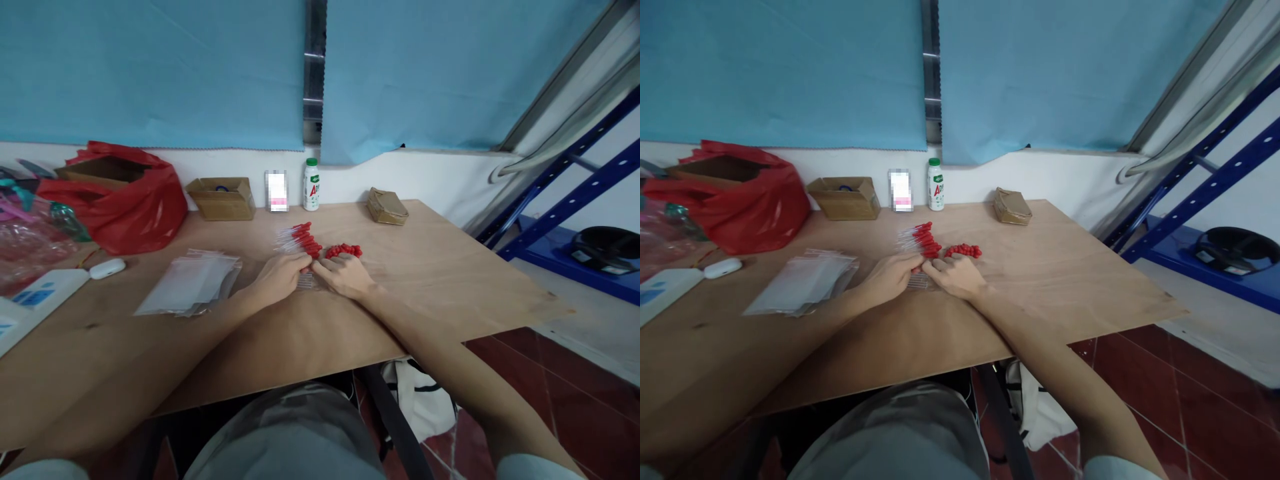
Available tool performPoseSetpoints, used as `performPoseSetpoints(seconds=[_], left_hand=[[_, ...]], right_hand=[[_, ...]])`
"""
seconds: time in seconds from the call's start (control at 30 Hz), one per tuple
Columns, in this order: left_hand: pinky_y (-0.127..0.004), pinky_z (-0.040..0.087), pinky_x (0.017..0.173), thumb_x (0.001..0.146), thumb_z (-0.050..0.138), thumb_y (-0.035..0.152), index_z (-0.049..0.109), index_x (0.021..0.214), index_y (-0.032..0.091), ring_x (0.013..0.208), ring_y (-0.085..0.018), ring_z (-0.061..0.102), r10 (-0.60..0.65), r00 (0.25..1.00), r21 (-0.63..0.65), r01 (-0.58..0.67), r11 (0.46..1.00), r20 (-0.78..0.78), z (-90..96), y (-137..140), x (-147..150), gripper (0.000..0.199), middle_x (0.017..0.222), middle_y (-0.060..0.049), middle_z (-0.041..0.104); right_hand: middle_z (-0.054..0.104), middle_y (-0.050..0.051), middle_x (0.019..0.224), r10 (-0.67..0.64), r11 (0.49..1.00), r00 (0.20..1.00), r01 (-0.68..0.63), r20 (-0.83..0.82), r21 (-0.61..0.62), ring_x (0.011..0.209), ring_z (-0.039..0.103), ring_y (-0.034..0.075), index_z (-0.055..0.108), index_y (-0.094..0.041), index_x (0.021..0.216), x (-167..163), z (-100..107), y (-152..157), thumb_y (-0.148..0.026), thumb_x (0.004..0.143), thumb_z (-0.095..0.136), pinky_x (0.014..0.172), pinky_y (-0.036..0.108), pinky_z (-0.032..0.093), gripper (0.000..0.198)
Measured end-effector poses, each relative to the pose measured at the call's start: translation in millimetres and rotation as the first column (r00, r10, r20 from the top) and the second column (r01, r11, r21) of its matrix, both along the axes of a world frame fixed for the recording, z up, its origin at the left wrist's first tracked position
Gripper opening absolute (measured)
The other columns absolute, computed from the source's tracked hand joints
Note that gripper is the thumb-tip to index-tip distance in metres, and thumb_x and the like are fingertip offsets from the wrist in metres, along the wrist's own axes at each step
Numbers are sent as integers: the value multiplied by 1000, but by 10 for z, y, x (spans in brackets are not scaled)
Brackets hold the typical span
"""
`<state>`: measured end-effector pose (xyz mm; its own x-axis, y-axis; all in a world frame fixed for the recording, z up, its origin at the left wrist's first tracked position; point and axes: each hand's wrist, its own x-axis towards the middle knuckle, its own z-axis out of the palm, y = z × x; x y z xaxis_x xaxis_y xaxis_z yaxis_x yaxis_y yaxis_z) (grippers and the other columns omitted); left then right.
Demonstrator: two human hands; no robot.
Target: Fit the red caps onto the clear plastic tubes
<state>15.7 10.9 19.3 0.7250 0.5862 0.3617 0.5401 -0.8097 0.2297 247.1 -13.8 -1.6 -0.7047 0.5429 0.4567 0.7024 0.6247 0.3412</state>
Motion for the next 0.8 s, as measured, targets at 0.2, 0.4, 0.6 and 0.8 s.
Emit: performPoseSetpoints(seconds=[0.2, 0.4, 0.6, 0.8], left_hand=[[-34, 47, 78, 103, 47, 22, 61, 99, 20, 87, -21, 66, -37, 999, 76, 36, 996, 8, -29, -48, -111, 15, 94, -5, 71], [-36, 48, 76, 110, 43, 36, 68, 98, 19, 76, -22, 66, 14, 997, 224, 4, 974, -80, -43, -29, -215, 33, 82, -7, 72], [-33, 44, 69, 111, 41, 39, 68, 99, 19, 76, -22, 66, 176, 984, 169, -173, 970, -5, 66, -120, -288, 36, 83, -8, 72], [-31, 43, 66, 111, 37, 33, 63, 96, 21, 72, -19, 64, -26, 995, -49, 21, 999, -92, 195, -149, -357, 32, 80, -2, 69]], right_hand=[[72, 6, 93, 37, 999, 999, -37, 12, 30, 84, 61, 19, 66, -18, 111, 34, -9, 36, -23, 110, 45, 68, 34, 32, 22], [72, 4, 88, 62, 997, 998, -62, 7, 39, 77, 58, 18, 69, -19, 109, -18, 72, -7, -23, 111, 42, 68, 34, 29, 27], [72, 2, 85, -51, 998, 991, 46, -120, -47, 71, 53, 16, 70, -21, 101, -170, 206, -69, -32, 113, 41, 64, 35, 24, 33], [72, 6, 93, 95, 980, 995, -96, -15, -172, 79, 56, 18, 69, -21, 103, -111, 322, 19, -36, 115, 35, 69, 32, 28, 39]])
